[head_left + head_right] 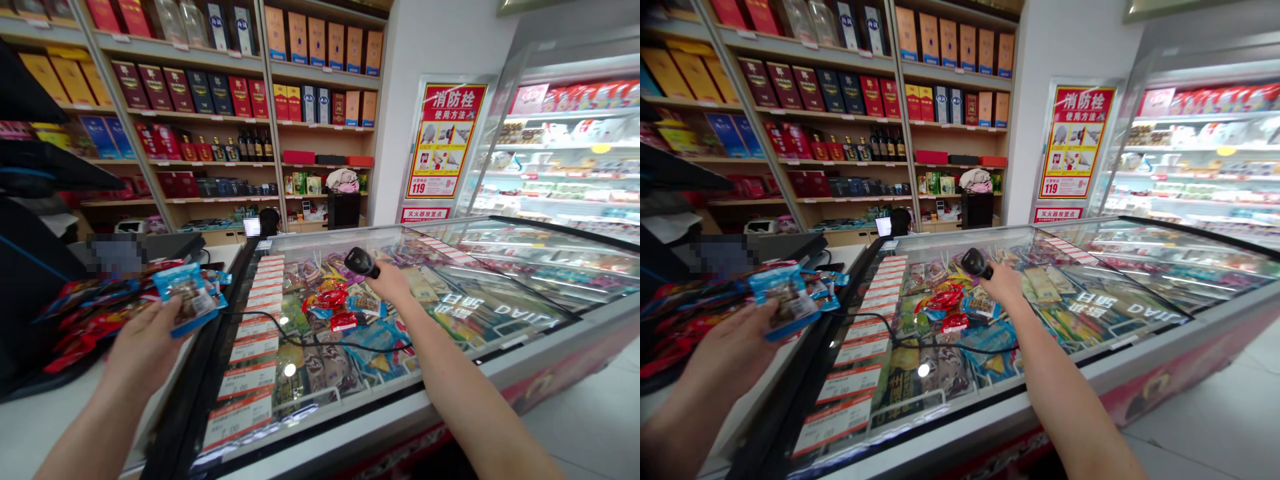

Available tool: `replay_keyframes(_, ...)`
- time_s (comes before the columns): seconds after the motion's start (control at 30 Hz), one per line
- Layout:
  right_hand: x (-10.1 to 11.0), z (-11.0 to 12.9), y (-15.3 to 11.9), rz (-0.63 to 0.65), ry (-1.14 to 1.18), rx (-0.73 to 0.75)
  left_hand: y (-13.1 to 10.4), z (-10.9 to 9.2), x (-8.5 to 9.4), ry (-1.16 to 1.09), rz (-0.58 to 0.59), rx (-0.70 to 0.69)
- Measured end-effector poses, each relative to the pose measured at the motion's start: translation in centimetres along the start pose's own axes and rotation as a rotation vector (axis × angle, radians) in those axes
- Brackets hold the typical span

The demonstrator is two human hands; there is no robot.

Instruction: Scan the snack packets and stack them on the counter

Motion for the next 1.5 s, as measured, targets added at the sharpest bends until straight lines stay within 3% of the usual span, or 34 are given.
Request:
replay_keyframes(0.07, 0.0, 0.3, -0.1, -0.029, 0.014, 0.041, 0.0, -0.5, -5.1, -0.329, 0.088, 0.156)
replay_keyframes(0.13, 0.1, 0.8, -0.3, -0.067, 0.041, 0.119, 0.2, -0.6, -9.0, -0.525, 0.112, 0.233)
replay_keyframes(0.23, 0.1, 1.9, -0.6, -0.096, 0.097, 0.273, 0.4, 0.9, -12.3, -0.63, 0.088, 0.296)
replay_keyframes(0.33, -0.2, 3.1, -1.2, -0.078, 0.16, 0.451, 0.3, 3.5, -13.8, -0.561, 0.158, 0.322)
replay_keyframes(0.43, -0.6, 4.5, -2.0, -0.038, 0.189, 0.603, 0.4, 5.4, -13.8, -0.356, 0.234, 0.206)
replay_keyframes(0.57, -0.8, 6.0, -3.1, -0.004, 0.217, 0.734, 0.6, 5.7, -13.6, -0.035, 0.359, -0.038)
replay_keyframes(0.77, -1.0, 7.3, -4.2, 0.047, 0.18, 0.817, 0.8, 5.3, -13.3, 0.138, 0.414, -0.149)
replay_keyframes(1.33, -1.2, 7.8, -4.6, 0.075, 0.119, 0.832, 0.6, 5.1, -13.2, 0.227, 0.434, -0.194)
replay_keyframes(1.43, -0.6, 6.7, -3.7, 0.018, 0.131, 0.747, 0.7, 5.2, -13.2, 0.282, 0.438, -0.261)
replay_keyframes(1.5, 0.0, 5.0, -2.6, -0.036, 0.106, 0.602, 0.4, 4.8, -13.4, 0.408, 0.41, -0.326)
Point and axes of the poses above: each hand's wrist, its own y-axis towards the middle knuckle, its own x-axis out of the back of the hand, z = x × y, the point moved 5 cm from there along y, towards the middle knuckle, and after that the axes turned 3 degrees about z, right-handed, at the moved point
